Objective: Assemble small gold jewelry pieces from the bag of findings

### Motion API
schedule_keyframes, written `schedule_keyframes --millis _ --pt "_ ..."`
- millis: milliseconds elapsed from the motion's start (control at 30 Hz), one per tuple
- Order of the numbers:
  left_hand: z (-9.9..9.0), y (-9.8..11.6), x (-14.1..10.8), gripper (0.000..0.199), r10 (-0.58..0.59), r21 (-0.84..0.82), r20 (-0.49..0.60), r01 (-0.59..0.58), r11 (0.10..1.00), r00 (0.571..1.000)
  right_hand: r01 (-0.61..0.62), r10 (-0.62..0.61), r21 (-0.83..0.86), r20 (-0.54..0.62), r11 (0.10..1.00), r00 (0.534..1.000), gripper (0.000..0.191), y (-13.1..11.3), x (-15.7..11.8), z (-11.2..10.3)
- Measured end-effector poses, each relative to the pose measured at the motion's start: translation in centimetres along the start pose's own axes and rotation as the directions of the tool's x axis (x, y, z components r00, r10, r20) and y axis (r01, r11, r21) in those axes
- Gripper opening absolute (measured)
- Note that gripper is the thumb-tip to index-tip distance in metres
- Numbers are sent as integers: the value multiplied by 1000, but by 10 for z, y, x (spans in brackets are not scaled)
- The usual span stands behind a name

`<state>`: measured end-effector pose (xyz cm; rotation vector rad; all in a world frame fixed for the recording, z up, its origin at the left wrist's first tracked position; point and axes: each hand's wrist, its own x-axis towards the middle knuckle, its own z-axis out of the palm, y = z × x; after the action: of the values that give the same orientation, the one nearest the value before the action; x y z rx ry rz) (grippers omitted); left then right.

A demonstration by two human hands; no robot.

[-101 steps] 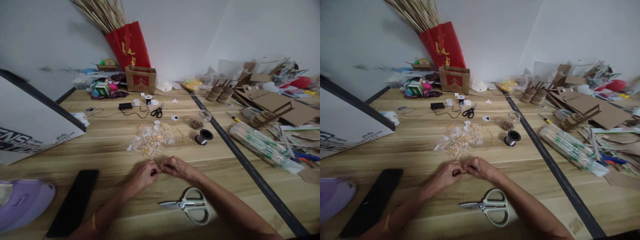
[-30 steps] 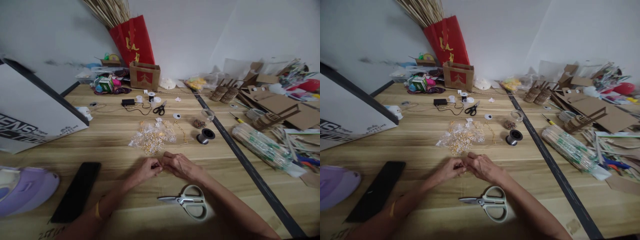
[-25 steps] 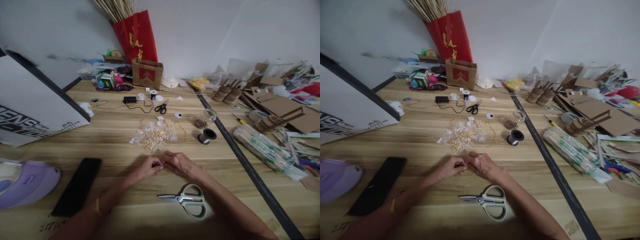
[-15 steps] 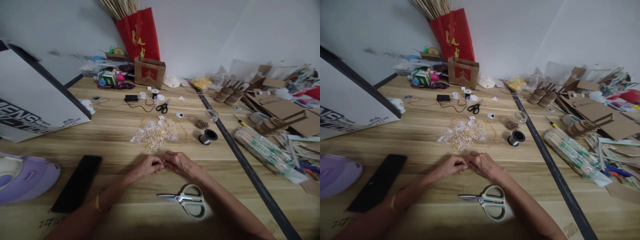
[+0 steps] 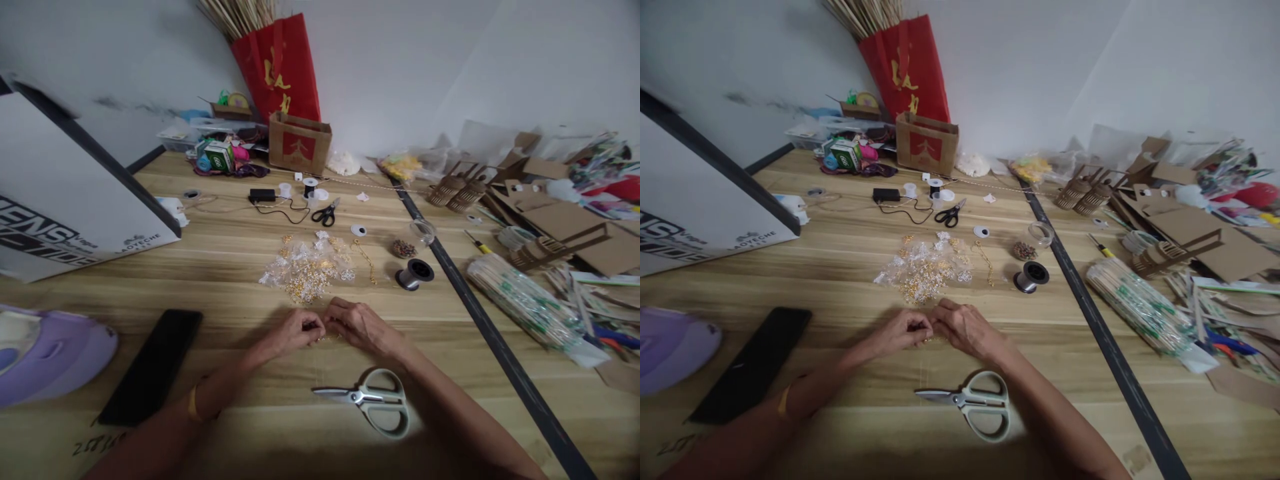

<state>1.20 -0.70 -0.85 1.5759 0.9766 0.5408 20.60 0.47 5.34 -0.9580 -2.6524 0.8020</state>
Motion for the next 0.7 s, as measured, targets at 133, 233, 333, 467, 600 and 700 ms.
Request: schedule_keyframes --millis 133,233,333,467,600,700 --pt "-1 3 1 24 -11 -18 -13 11 1000 1000 -17 18 9 -130 1000 991 12 3 -2 -4" --pt "-1 9 1 24 -23 -41 -27 22 999 999 -42 42 3 -146 999 988 12 3 -4 -7" --pt "0 12 1 21 -62 -53 -56 59 997 997 -66 63 -35 -97 997 993 10 3 -4 -6" --pt "2 10 1 20 -71 -42 -82 68 997 994 -111 108 -92 -36 990 994 11 1 -2 -2" --pt "3 6 1 19 -43 -25 -91 41 999 995 -124 123 -92 -18 988 992 12 -1 0 2" --pt "3 4 2 19 -53 -33 -92 50 998 994 -112 110 -108 -26 988 994 12 0 1 5"
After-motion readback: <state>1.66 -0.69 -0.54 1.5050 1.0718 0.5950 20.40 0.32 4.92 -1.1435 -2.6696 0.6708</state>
